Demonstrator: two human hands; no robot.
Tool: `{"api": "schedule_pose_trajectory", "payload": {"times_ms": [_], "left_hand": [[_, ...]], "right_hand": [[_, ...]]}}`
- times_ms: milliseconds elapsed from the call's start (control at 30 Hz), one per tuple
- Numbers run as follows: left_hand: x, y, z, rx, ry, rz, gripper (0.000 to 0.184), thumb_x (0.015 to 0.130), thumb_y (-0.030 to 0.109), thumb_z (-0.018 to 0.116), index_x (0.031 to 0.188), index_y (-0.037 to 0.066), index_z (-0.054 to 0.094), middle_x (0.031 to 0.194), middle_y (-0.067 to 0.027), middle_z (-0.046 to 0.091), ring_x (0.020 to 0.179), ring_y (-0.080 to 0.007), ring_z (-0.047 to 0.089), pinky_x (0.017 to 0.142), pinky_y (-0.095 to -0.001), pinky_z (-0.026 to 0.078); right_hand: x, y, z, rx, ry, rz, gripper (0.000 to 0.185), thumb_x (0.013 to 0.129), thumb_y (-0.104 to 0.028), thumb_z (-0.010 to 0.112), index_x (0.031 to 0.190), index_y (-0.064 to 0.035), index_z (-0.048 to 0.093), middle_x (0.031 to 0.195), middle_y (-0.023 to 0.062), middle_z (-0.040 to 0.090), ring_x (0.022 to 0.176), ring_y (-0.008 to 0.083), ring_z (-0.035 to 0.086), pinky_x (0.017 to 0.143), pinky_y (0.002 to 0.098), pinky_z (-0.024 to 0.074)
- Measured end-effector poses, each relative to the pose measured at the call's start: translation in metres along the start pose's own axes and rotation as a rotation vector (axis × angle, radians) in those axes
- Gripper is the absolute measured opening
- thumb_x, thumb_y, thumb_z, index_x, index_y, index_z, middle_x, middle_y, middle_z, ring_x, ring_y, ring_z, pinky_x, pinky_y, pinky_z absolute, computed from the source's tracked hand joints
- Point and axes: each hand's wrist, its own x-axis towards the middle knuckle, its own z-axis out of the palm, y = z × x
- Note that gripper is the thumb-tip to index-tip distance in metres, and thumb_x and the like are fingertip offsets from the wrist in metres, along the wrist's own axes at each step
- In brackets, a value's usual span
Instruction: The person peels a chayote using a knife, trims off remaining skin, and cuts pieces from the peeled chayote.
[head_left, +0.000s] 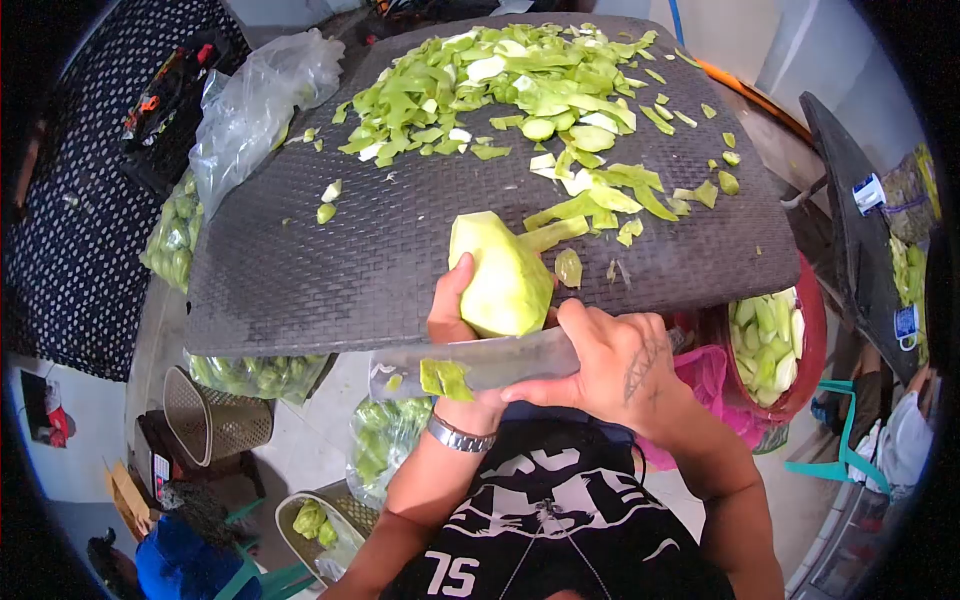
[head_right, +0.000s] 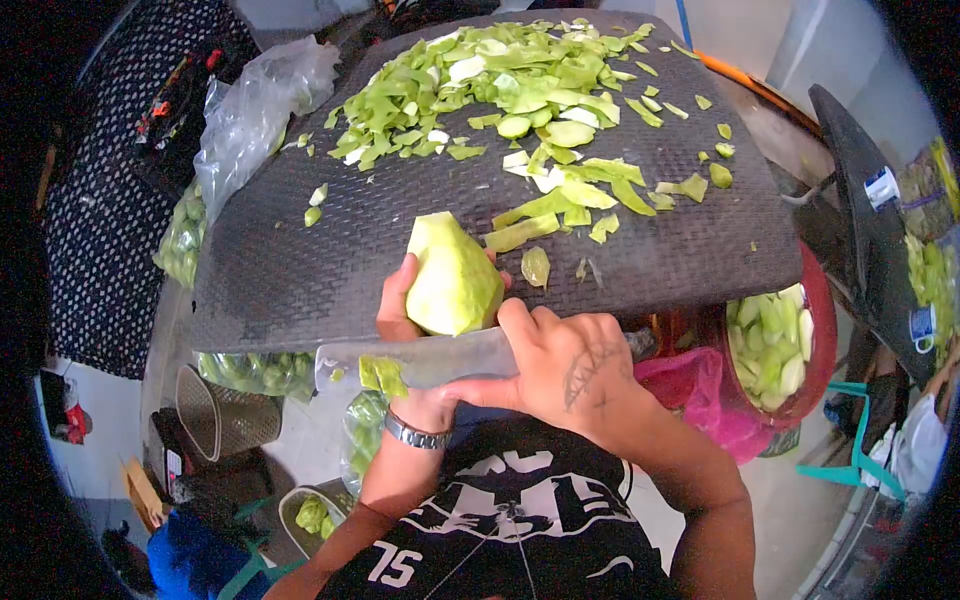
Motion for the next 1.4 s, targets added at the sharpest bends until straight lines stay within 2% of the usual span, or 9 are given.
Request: {"api": "schedule_pose_trajectory", "payload": {"times_ms": [200,400,500,567,800,900,1200,1233,1400], "left_hand": [[-0.003,0.0,-0.002,0.017,0.011,0.075,0.063,0.098,0.051,0.055,0.14,0.005,0.054,0.125,-0.0204,0.067,0.108,-0.0383,0.067,0.098,-0.052,0.055],[-0.006,0.002,0.002,0.048,-0.062,-0.006,0.066,0.098,0.054,0.054,0.142,0.004,0.053,0.128,-0.0195,0.067,0.106,-0.0374,0.069,0.098,-0.052,0.054],[-0.009,0.002,-0.013,0.031,-0.058,0.002,0.067,0.099,0.055,0.05,0.142,0.003,0.052,0.126,-0.02,0.068,0.104,-0.0382,0.071,0.083,-0.0543,0.059],[-0.012,0.0,-0.016,0.131,-0.046,0.017,0.07,0.098,0.057,0.047,0.143,0.003,0.051,0.125,-0.022,0.067,0.103,-0.0418,0.07,0.071,-0.0559,0.06],[-0.003,-0.004,-0.009,-0.071,0.074,0.044,0.054,0.101,0.047,0.057,0.136,0.006,0.059,0.123,-0.0161,0.07,0.108,-0.0304,0.07,0.091,-0.0473,0.058],[0.001,0.0,-0.005,-0.033,-0.011,0.012,0.048,0.099,0.042,0.063,0.133,0.008,0.061,0.12,-0.0114,0.071,0.107,-0.0257,0.07,0.096,-0.0441,0.056],[-0.01,0.002,-0.009,-0.051,-0.027,0.02,0.05,0.104,0.041,0.053,0.138,0.005,0.057,0.127,-0.0151,0.068,0.113,-0.0311,0.068,0.101,-0.0475,0.054],[-0.007,0.001,-0.016,-0.083,-0.016,0.004,0.068,0.102,0.056,0.049,0.145,0.004,0.051,0.134,-0.0194,0.065,0.115,-0.0342,0.068,0.098,-0.047,0.057],[-0.01,-0.004,-0.02,-0.047,-0.033,0.006,0.051,0.104,0.041,0.05,0.138,0.003,0.056,0.126,-0.0162,0.067,0.114,-0.0325,0.067,0.098,-0.0491,0.055]], "right_hand": [[0.012,0.03,-0.009,0.049,-0.05,0.115,0.068,0.075,-0.069,0.079,0.091,-0.006,0.061,0.069,0.0179,0.07,0.065,0.0411,0.072,0.066,0.0511,0.0576],[0.011,0.023,-0.012,0.079,-0.02,-0.008,0.07,0.079,-0.074,0.073,0.086,-0.0056,0.059,0.066,0.0195,0.068,0.066,0.0429,0.071,0.065,0.0534,0.0568],[0.015,0.046,-0.006,0.227,-0.033,-0.043,0.07,0.083,-0.075,0.069,0.085,-0.0051,0.058,0.063,0.0203,0.065,0.065,0.0424,0.071,0.061,0.0523,0.0562],[0.018,0.068,-0.004,0.245,-0.006,0.133,0.065,0.088,-0.067,0.07,0.083,-0.0035,0.057,0.059,0.0204,0.061,0.061,0.0428,0.068,0.056,0.0507,0.0534],[0.014,0.033,-0.021,0.276,-0.043,0.036,0.068,0.086,-0.069,0.071,0.082,-0.0033,0.055,0.058,0.0202,0.061,0.062,0.0426,0.069,0.056,0.0474,0.055],[0.013,0.016,-0.022,0.17,-0.136,0.025,0.072,0.082,-0.075,0.07,0.087,-0.0046,0.058,0.066,0.0204,0.068,0.065,0.0437,0.071,0.068,0.0553,0.0566],[0.018,0.055,-0.011,0.125,-0.048,0.026,0.072,0.08,-0.075,0.072,0.09,-0.0052,0.06,0.065,0.0184,0.068,0.064,0.0396,0.072,0.062,0.0504,0.0581],[0.019,0.058,-0.011,0.135,-0.058,0.032,0.072,0.08,-0.075,0.072,0.09,-0.0052,0.06,0.064,0.0185,0.067,0.064,0.04,0.072,0.063,0.0507,0.0581],[0.015,0.049,-0.008,0.199,0.002,-0.068,0.074,0.08,-0.075,0.072,0.09,-0.0026,0.06,0.062,0.0184,0.065,0.063,0.0427,0.07,0.062,0.0505,0.0576]]}}
